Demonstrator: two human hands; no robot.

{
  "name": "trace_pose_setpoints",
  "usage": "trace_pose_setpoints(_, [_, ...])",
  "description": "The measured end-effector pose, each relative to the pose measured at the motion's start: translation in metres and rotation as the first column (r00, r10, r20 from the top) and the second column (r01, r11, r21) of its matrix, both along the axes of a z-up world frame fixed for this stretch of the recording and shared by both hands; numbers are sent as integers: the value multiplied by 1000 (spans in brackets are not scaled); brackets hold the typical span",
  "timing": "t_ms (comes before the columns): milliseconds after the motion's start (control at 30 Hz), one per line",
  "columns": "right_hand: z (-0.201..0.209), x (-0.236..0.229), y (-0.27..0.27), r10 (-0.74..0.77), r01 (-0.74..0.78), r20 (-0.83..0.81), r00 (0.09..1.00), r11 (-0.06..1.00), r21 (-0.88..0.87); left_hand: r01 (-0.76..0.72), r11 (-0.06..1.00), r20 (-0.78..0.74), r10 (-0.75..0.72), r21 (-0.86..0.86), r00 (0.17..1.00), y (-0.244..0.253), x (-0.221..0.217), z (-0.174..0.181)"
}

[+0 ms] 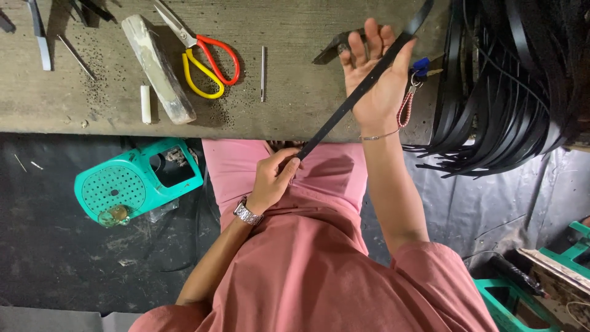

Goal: The person places a metal pin on a black leather strip and uses a hammer to drive it in. They repeat this process along the strip, then pick up another leather strip and continue hammering pins into it.

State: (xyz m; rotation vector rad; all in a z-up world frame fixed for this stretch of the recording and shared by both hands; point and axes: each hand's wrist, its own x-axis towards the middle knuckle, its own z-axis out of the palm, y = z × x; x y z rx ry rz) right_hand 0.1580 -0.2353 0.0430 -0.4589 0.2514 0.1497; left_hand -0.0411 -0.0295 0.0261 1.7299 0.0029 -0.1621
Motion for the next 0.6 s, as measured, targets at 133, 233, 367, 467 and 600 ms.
trace_pose_setpoints(133, [26, -16, 14, 32, -32, 22, 999, 999, 16, 8, 995, -64, -15, -100, 998, 1, -6, -6])
trace_pose_setpoints(233, [29, -27, 16, 104, -108, 110, 988, 993, 36, 9, 984, -119, -30, -178, 992, 0, -7, -3])
trace_pose_setpoints(367, [46, -43, 26, 208, -154, 232, 950, 960, -233, 38, 998, 77, -42, 50, 996, -4, 3, 26])
trace_pose_setpoints(467, [75, -65, 31, 384, -201, 219, 897, 795, -572, -75, 976, 413, -17, 206, 911, -4, 16, 45])
trace_pose_setpoints(600, [95, -93, 34, 654, -108, 142, 743, 326, -939, -225, 891, 785, -199, 394, 587, -3, 44, 80])
